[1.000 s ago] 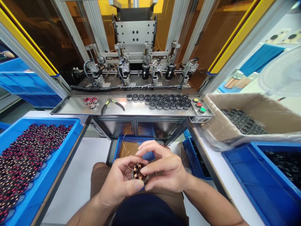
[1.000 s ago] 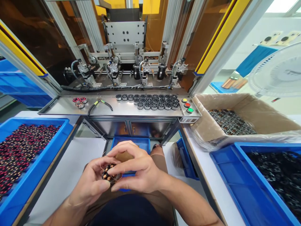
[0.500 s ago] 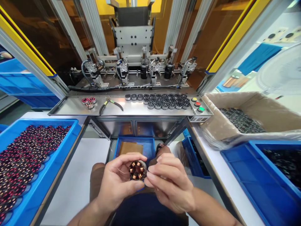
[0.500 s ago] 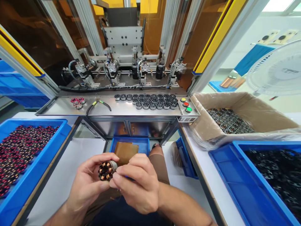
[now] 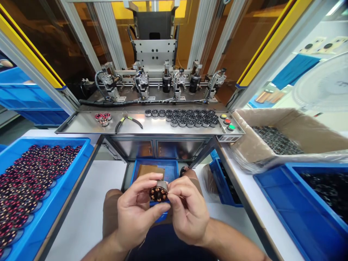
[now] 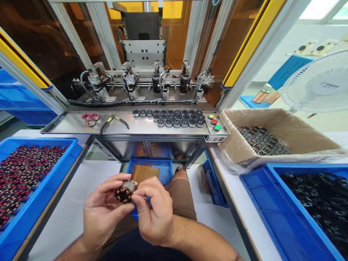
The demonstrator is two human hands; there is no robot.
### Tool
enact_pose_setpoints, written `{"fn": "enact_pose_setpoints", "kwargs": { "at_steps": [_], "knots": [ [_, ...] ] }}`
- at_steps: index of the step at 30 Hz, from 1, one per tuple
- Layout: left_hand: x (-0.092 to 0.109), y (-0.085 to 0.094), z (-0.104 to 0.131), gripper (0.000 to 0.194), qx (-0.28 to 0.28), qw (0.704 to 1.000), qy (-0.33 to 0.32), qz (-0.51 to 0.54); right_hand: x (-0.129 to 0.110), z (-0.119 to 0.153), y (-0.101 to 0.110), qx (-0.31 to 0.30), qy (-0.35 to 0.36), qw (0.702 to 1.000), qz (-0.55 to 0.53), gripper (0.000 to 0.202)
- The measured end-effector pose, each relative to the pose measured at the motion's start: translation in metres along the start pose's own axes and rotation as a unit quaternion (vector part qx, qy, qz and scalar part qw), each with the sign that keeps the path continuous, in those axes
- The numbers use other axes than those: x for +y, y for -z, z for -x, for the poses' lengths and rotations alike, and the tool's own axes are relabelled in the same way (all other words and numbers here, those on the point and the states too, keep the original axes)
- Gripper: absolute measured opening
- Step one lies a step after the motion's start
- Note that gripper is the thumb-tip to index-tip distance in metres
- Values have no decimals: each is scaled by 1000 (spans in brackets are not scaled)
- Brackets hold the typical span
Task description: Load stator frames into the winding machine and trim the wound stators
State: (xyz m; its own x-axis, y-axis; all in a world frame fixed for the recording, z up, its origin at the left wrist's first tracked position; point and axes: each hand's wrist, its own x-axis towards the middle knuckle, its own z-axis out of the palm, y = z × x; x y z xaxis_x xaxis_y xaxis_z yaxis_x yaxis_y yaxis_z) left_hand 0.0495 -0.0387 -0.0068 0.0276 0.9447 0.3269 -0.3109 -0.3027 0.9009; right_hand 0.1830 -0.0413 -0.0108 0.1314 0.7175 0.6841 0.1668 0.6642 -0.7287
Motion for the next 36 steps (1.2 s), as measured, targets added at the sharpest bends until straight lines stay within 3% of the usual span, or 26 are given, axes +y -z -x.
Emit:
{"fn": "enact_pose_setpoints", "kwargs": {
  "at_steps": [6,10,12,16,22,27,30,33,36],
  "knots": [
    [-3,12,-2,71,-60,989,125,46,10,-11,7,-22,47,999,15,8],
    [-3,22,-7,48,-133,972,194,28,14,-16,14,-41,59,997,27,8],
    [-3,24,-9,36,-138,968,208,35,14,-17,16,-60,59,996,32,9],
    [-5,22,-11,29,-131,969,200,56,12,-20,19,-92,60,992,60,10],
    [-7,23,-14,37,-160,968,161,109,8,-19,19,-76,9,996,55,12],
    [-5,27,-11,15,-160,978,94,92,5,-22,19,-70,-49,996,24,15],
    [-5,26,-9,5,-137,981,76,112,5,-24,20,-75,-38,996,11,13],
    [-5,23,-9,25,-102,979,98,145,6,-25,23,-103,15,994,13,10],
    [-6,22,-10,52,-123,965,195,125,9,-24,27,-126,75,988,40,9]
  ]
}}
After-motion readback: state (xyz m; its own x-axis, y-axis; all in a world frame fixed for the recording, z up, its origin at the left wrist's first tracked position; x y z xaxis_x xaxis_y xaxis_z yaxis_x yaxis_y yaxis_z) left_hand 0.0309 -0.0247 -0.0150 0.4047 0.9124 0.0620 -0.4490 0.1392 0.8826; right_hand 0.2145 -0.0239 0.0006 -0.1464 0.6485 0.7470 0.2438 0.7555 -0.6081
